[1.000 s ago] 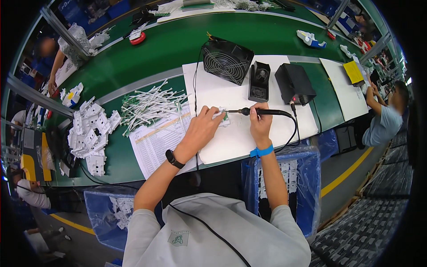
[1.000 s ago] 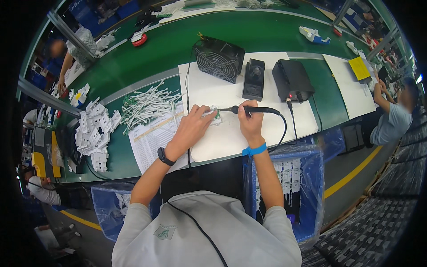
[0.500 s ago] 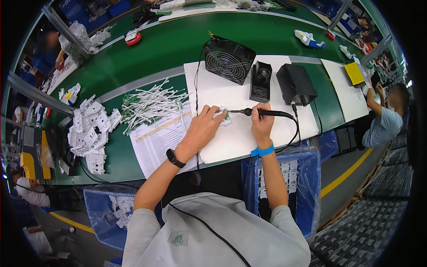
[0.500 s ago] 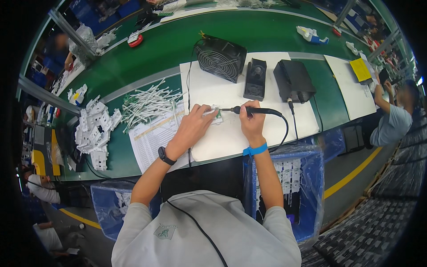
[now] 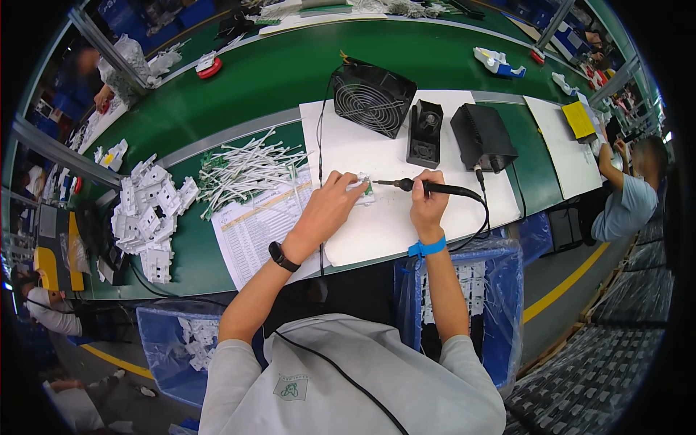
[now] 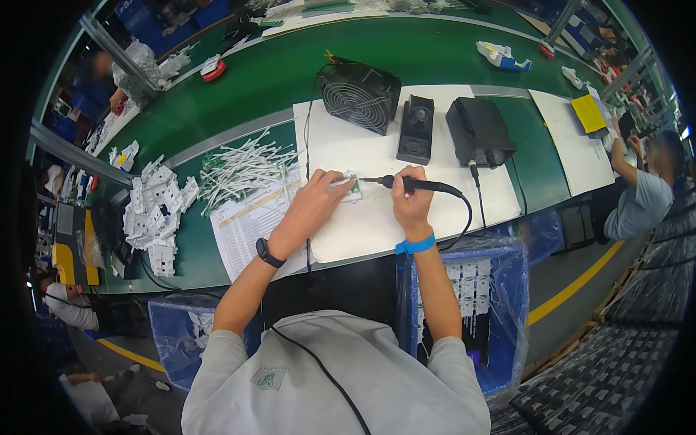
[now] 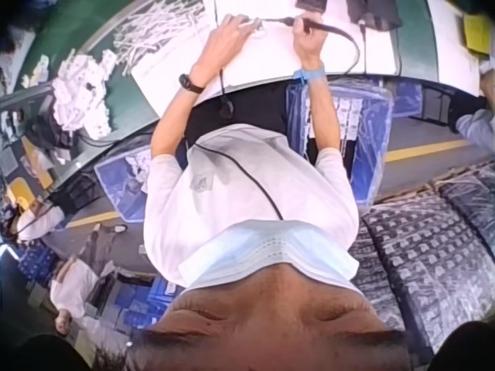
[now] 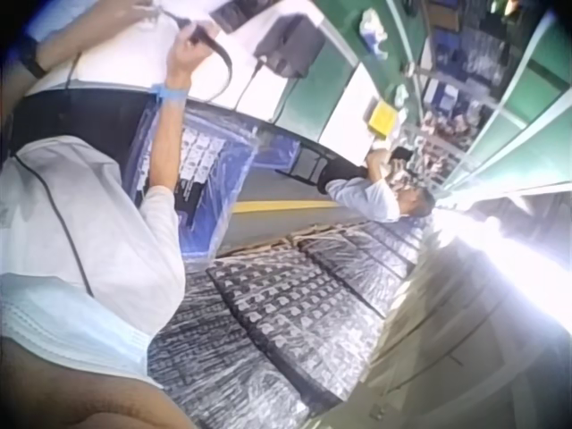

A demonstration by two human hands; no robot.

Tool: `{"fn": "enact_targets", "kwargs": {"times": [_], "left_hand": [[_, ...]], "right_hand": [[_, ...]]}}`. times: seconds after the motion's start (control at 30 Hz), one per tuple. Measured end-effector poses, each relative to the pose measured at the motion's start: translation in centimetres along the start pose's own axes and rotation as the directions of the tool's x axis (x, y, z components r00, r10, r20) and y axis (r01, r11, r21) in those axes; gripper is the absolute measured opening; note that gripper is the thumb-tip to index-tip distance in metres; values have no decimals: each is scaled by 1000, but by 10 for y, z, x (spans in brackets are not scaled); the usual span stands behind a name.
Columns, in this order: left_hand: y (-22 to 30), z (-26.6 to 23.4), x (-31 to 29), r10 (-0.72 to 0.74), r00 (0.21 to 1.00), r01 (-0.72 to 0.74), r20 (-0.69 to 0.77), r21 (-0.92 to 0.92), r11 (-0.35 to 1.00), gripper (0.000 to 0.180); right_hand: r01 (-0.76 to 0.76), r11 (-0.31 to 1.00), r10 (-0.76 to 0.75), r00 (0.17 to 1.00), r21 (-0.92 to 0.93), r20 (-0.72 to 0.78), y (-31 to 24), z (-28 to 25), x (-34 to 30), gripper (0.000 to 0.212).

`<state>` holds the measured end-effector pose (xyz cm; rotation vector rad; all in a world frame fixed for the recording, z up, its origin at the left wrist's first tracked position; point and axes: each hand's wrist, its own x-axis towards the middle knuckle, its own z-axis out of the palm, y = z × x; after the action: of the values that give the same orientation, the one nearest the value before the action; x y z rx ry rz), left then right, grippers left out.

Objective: Soldering wires to electronic components housed in white plastic casings on an assembly line.

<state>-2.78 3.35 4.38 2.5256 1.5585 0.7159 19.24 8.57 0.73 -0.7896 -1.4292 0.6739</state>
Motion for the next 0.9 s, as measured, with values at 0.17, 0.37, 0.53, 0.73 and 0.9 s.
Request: {"fn": "enact_targets", "kwargs": {"times": [0.17, 0.37, 0.53, 0.73, 0.9], "left_hand": [[-13, -5, 4, 8, 1000, -7, 2, -108, 994, 40], [-13, -11, 6, -26, 999, 31, 38, -158, 987, 38], [-12, -10, 7, -20, 999, 26, 37, -160, 987, 37], [-11, -12, 8, -23, 999, 29, 38, -166, 986, 37], [-10, -13, 9, -15, 1000, 19, 27, -169, 985, 36]], "right_hand": [[3, 998, -1, 1000, 58, -23, 0, -3, 0, 10], [-44, 995, 42, 999, 91, 25, 0, 0, -2, 9], [-103, 992, 95, 991, 80, 90, 0, -2, -2, 8], [-116, 991, 109, 988, 65, 107, 3, -3, -2, 9], [-133, 988, 124, 986, 77, 108, 3, -4, -3, 10]]}}
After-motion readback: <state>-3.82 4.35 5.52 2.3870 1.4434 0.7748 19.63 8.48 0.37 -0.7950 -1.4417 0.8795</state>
